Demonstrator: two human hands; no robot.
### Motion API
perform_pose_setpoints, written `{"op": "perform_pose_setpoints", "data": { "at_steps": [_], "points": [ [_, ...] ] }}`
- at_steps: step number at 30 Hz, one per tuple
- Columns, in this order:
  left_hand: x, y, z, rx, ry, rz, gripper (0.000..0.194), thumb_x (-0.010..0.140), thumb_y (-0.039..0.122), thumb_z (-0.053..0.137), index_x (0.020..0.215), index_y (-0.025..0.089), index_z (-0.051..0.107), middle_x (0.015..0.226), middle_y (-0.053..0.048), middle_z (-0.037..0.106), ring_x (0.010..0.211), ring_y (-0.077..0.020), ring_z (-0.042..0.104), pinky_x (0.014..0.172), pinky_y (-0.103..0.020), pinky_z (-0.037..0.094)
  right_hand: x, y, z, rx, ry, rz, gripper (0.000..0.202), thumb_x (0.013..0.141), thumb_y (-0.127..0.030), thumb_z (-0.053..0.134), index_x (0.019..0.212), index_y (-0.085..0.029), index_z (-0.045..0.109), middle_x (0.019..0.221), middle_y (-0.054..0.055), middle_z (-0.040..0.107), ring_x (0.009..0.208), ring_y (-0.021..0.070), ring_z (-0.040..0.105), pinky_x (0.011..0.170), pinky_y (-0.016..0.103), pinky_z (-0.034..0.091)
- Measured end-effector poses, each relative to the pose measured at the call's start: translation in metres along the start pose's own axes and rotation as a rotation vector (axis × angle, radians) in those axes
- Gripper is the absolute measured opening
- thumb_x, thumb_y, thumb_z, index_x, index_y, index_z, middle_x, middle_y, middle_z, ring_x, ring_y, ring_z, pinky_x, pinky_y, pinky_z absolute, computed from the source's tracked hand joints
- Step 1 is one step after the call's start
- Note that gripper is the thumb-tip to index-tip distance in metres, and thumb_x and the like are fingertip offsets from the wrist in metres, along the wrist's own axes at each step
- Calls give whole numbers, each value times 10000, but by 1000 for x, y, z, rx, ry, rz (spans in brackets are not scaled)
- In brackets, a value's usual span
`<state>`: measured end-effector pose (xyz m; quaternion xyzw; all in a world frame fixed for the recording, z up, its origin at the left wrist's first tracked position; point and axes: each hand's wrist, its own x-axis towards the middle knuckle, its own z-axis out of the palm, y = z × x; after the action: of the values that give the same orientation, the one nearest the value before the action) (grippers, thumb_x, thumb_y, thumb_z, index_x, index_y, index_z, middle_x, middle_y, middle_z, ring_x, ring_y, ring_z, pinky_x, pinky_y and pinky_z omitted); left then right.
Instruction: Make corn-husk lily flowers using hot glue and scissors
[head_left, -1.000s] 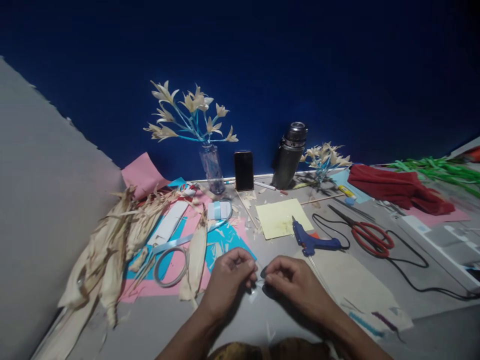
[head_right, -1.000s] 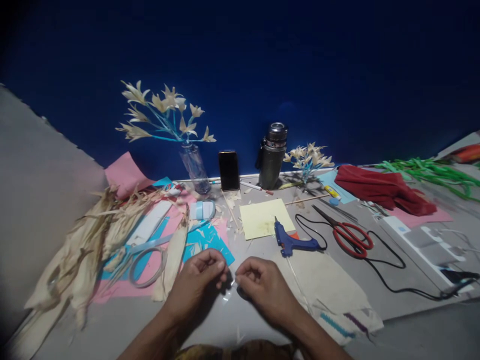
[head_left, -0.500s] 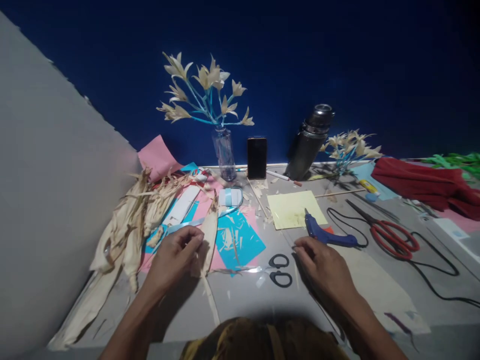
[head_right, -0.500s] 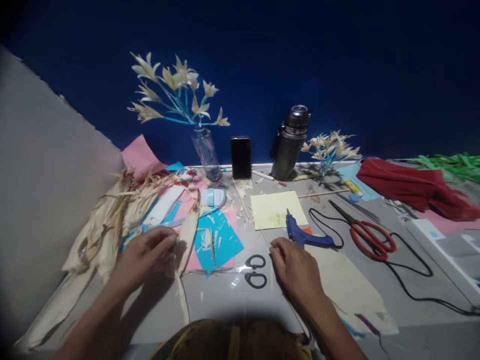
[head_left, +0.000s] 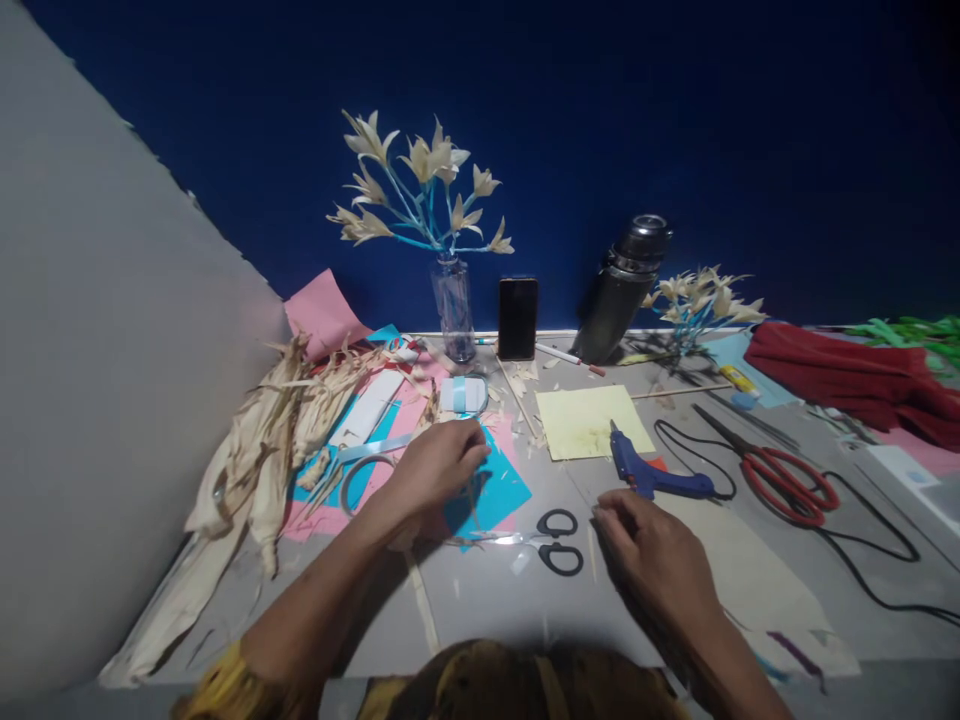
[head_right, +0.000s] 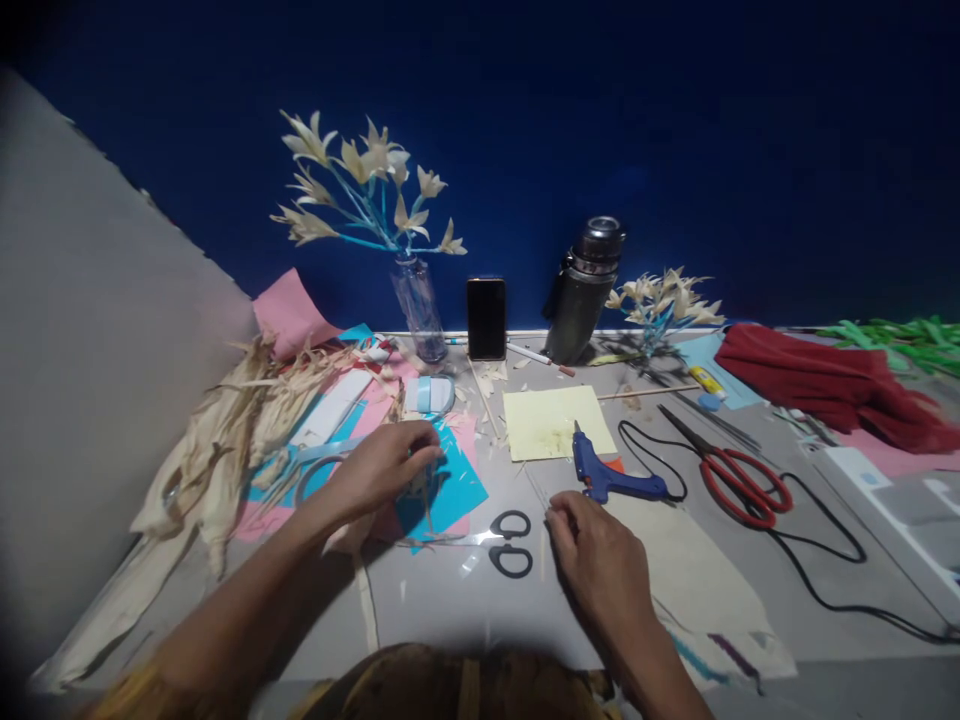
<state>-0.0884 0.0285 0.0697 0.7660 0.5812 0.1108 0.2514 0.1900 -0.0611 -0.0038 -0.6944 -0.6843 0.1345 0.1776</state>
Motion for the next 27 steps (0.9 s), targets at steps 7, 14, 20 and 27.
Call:
{"op": "perform_pose_setpoints", "data": {
  "at_steps": [7, 14, 20, 27],
  "points": [
    [97, 25, 1, 306, -39, -76, 210, 876, 243, 524, 882, 162, 718, 927, -136, 740, 873, -248, 687, 718, -307, 466, -9, 3, 9, 114, 56, -54, 203, 936, -374, 508, 887, -245, 657, 803, 14, 747, 696, 217, 712, 618, 295, 450],
    [159, 16, 24, 334, 75, -159, 282, 867, 313, 568, 1047, 151, 714, 1139, -187, 719, 1047, -295, 680, 802, -341, 505, -14, 2, 10, 85, 62, -121, 209, 960, -327, 480, 855, -243, 640, 816, 12, 734, 691, 194, 704, 600, 282, 437],
    [164, 13, 25, 321, 103, -122, 224, 824, 221, 585, 979, 160, 735, 1035, -162, 746, 973, -268, 690, 793, -323, 503, -14, 2, 14, 49, 23, -108, 201, 966, -318, 481, 888, -244, 651, 878, 23, 741, 729, 202, 704, 604, 286, 438],
    [123, 2, -14, 256, 149, -39, 234, 864, 255, 518, 939, 182, 727, 934, -83, 750, 884, -219, 665, 753, -296, 461, -13, 9, 17, 27, 17, -130, 222, 972, -326, 483, 909, -232, 673, 892, 37, 742, 738, 186, 698, 615, 270, 443]
  ]
}}
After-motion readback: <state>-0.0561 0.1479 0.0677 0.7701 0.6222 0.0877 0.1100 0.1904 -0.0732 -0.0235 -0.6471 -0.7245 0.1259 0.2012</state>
